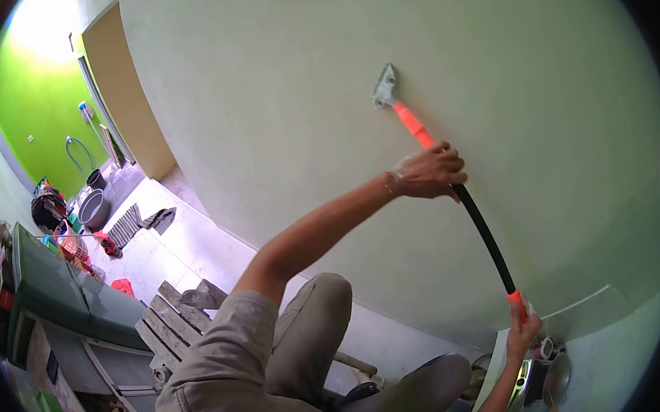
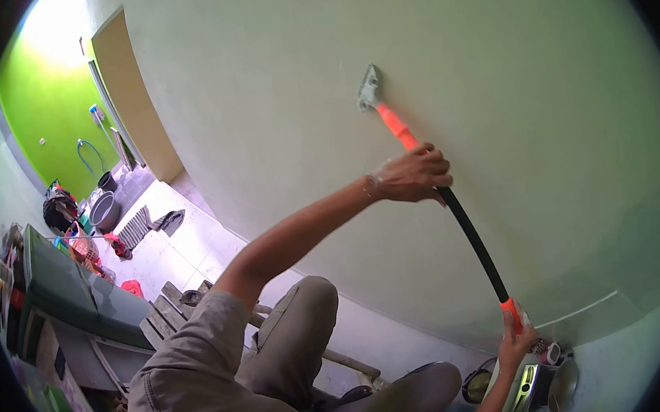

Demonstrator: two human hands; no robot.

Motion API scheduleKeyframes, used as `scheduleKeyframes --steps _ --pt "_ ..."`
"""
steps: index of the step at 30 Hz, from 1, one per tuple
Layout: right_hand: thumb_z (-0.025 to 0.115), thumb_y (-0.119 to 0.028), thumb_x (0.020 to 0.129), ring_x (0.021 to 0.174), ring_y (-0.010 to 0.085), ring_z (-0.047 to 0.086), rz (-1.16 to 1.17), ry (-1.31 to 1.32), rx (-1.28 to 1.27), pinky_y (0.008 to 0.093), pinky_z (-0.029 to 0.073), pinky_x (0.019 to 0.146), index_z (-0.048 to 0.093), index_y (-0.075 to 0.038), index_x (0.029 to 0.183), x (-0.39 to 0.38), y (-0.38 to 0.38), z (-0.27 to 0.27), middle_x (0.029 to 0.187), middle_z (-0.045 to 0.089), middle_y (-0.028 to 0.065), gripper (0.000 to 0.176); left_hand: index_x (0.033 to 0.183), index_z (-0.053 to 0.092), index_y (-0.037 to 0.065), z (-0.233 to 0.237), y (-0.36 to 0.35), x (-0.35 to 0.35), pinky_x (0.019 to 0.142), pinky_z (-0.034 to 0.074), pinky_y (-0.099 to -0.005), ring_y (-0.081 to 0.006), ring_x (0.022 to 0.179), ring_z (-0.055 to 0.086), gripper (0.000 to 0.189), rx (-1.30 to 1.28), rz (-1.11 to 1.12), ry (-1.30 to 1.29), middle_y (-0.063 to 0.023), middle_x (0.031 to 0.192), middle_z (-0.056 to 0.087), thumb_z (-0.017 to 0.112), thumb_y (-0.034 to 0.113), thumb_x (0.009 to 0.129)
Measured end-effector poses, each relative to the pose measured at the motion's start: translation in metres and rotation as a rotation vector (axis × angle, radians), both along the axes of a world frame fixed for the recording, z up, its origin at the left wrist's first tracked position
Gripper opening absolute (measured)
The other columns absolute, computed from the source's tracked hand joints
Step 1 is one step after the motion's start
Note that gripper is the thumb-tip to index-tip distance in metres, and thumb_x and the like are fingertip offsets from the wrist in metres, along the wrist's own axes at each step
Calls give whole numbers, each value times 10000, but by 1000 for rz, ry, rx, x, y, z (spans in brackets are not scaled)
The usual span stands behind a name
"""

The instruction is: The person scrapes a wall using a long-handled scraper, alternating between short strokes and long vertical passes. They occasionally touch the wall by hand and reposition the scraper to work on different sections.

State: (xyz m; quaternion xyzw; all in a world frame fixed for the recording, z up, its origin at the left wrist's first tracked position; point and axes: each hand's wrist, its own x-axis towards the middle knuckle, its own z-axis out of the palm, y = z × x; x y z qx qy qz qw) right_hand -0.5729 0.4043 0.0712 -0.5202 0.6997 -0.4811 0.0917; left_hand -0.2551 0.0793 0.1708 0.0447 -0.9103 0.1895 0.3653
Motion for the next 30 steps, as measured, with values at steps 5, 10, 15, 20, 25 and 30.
scheduleKeyframes --steps 5,10,15,20,25,30 --pt "651 -206 1015 1026 205 681 -10 16 2 327 493 967 674 71 1252 -28 15 -3 1122 740 160 366 968 588 149 -6 11 -25 945 432 -381 -182 963 539 399 24 -11 2 10 913 558 706 517 870" --pt "652 -188 1012 1013 202 683 70 47 -55 324 491 953 676 76 1244 -12 -11 13 1108 743 157 352 962 594 149 -1 4 -2 940 432 -370 -180 959 543 411 39 63 21 15 912 562 711 532 866" --pt "676 -177 997 1000 191 683 131 -27 -80 318 495 940 672 87 1243 33 -75 40 1102 744 160 361 963 604 150 19 -33 64 959 432 -373 -186 960 544 419 92 167 20 14 910 569 715 541 861" --pt "696 -193 988 960 178 676 162 57 -121 308 501 910 675 93 1232 80 -105 74 1051 743 146 377 946 613 137 32 -52 109 986 419 -397 -199 955 540 422 130 199 75 12 907 566 732 530 850" --pt "699 -192 982 837 172 655 209 150 -163 327 515 799 697 73 1197 115 -132 98 915 716 176 341 925 617 130 39 -71 152 969 417 -400 -212 966 534 412 142 238 108 9 923 575 769 499 824" --pt "695 -259 979 722 288 653 209 356 -185 366 517 716 729 19 1153 172 -175 123 851 683 190 330 999 640 103 43 -92 222 964 417 -420 -257 1049 522 390 200 317 166 -23 1029 591 801 407 816"
